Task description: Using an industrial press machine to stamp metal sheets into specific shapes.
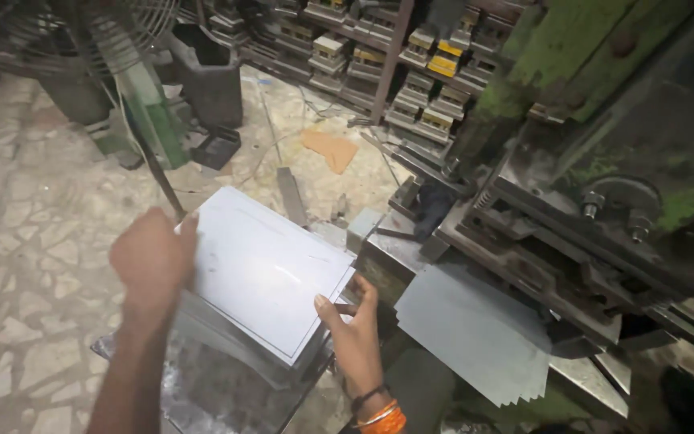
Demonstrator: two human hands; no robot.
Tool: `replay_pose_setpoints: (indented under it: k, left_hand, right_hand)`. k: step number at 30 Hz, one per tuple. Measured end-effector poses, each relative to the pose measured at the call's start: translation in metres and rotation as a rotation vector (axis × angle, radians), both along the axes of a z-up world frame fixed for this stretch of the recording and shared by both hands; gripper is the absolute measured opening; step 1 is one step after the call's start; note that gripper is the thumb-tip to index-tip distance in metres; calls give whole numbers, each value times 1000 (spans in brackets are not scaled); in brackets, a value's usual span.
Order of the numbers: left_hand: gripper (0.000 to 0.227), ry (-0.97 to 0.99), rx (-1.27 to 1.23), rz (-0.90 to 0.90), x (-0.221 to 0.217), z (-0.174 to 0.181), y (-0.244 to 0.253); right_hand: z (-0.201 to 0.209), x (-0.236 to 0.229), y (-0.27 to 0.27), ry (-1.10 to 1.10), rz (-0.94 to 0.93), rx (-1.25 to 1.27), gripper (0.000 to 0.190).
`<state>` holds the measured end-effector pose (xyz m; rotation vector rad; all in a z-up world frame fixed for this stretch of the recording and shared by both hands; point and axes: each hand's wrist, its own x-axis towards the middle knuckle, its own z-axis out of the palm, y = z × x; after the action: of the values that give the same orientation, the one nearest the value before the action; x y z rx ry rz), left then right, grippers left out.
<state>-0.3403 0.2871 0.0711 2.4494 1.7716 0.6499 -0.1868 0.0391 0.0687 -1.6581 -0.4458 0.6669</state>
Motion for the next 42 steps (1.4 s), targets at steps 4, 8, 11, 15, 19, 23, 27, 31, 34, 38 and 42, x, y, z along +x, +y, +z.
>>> replay_pose_setpoints:
  k: [4,8,11,15,19,23,27,31,34,38,42]
  left_hand:
    - [69,57,-187,-12,-1,40,-9]
    - [58,-94,-270,-108,22,118,-41]
    - [56,-173,-230,-96,32,112,-19]
    - [65,52,-304,-65,27,26,49]
    - [56,53,-225,-81,24,27,40]
    - [45,-182,-282,-77,22,97,15]
    - [25,-676,-371,-308,26,157,-9]
    - [16,-879,-510,-437,32,136,11]
    - [16,-898,-608,-406,35,120,14]
    - [35,-788,-485,-360,31,108,2]
    - [36,-691,-451,-317,20,122,-12]
  right_hand:
    - [13,-5,3,40,-62,-4,76]
    - [12,-6,5,22,-84,-40,81]
    - [3,-10,5,-156,-111,-89,87]
    - [10,-9,9,-236,-123,-122,98]
    - [5,-3,17,-171,-113,-178,100]
    - [-5,4,19,-378,-116,-112,107]
    - [6,14,19,-299,-140,31,83]
    - [44,25,0,60,-102,288,35]
    - [52,29,-13,35,-83,411,19]
    - [74,22,-13,154,-153,379,13]
    - [85,19,-2,114,-291,180,20]
